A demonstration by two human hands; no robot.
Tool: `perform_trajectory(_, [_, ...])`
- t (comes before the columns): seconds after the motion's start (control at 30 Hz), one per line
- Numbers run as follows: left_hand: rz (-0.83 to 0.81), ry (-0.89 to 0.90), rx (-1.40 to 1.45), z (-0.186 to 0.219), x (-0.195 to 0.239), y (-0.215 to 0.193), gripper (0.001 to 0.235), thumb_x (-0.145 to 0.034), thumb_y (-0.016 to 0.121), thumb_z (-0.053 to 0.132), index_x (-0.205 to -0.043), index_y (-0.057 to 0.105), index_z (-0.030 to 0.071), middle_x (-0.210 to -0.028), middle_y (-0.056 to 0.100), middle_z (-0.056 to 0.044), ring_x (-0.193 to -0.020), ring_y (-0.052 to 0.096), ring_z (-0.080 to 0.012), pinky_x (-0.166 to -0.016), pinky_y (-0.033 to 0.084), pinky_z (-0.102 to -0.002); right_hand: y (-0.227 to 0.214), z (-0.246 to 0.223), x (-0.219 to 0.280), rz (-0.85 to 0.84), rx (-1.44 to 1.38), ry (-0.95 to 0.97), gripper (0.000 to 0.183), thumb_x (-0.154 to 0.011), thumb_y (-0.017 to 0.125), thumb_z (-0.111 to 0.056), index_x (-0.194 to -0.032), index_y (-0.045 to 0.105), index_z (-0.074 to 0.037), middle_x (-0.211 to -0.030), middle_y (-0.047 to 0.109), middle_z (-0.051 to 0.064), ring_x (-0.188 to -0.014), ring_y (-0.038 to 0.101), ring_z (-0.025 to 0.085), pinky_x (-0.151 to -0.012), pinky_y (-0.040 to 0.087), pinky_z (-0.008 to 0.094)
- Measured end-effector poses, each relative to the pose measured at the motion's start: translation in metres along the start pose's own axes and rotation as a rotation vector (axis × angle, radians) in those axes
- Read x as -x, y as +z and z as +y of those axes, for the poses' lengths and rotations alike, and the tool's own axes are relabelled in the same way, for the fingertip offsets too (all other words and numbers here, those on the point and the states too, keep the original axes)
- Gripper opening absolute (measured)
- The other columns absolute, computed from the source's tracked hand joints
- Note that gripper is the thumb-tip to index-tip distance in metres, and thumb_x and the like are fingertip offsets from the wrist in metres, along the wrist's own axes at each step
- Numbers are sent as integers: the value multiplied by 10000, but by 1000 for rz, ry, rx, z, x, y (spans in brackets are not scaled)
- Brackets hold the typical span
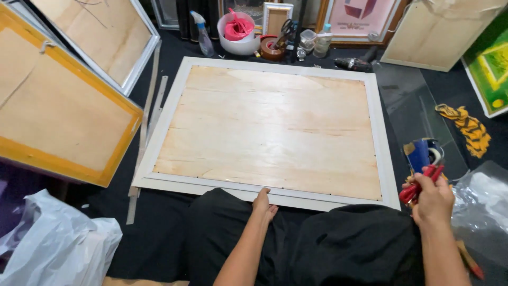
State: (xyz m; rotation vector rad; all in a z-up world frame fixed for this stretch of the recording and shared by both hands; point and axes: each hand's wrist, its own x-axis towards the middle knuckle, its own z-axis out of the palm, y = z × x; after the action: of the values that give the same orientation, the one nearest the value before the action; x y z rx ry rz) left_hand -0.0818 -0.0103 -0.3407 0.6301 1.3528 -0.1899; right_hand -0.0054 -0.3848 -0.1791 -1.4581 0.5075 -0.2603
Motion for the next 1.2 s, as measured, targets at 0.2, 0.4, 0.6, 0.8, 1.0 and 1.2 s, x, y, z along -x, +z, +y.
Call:
perform_trajectory(0.2, [-87,6,93,12,39,-3,378,-821,711,218,-1134,646,17,-855,605,-98,-702,598,-235,-599,496,-338,-89,-31,88,397,242,266,393,-1095,572,-316,-1473,547,-215,-1031,627,-55,-871,598,44,-783,505,199])
perform_trajectory(0.4, [-222,209,-294,3,100,0,337,-896,692,300,-949,432,93,-690,243,8,-574,248,-124,-579,306,-291,-360,115,79,134,10,51,298,-1152,460,-263,-1449,442,-270,-1108,546,84,-980,563,239,-893,535,624])
perform_trajectory(0.6, [-327,713,-1337,-72,51,2,520,-856,625,523,-1134,666,85,-1210,639,-113,-1109,633,-290,-961,503,-405,-76,-130,115,-147,221,-23,632,-1081,253,48,-1700,199,-69,-1407,475,313,-1176,484,422,-996,413,557])
perform_trajectory(0.8, [-514,773,-1691,-86,129,27,652,-993,570,493,-1239,660,-104,-1228,674,-329,-1260,617,-453,-1007,515,-547,42,-42,25,-694,-121,-107,606,-1049,514,-97,-1620,311,-109,-1213,685,230,-823,708,238,-697,629,363])
perform_trajectory(1.0, [-502,431,-1946,-104,99,32,943,-990,118,744,-1474,548,58,-1552,492,-165,-1435,461,-363,-1154,375,-496,29,-50,91,-690,142,36,520,-1052,433,-136,-1564,441,-45,-1052,672,187,-699,584,188,-607,510,332])
perform_trajectory(1.2, [-399,602,-2196,-112,80,15,882,-1056,170,691,-1429,599,17,-1466,571,-208,-1348,545,-395,-1085,421,-490,-138,-40,126,-264,250,146,557,-1110,420,-121,-1667,396,-108,-949,635,238,-778,582,304,-738,478,392])
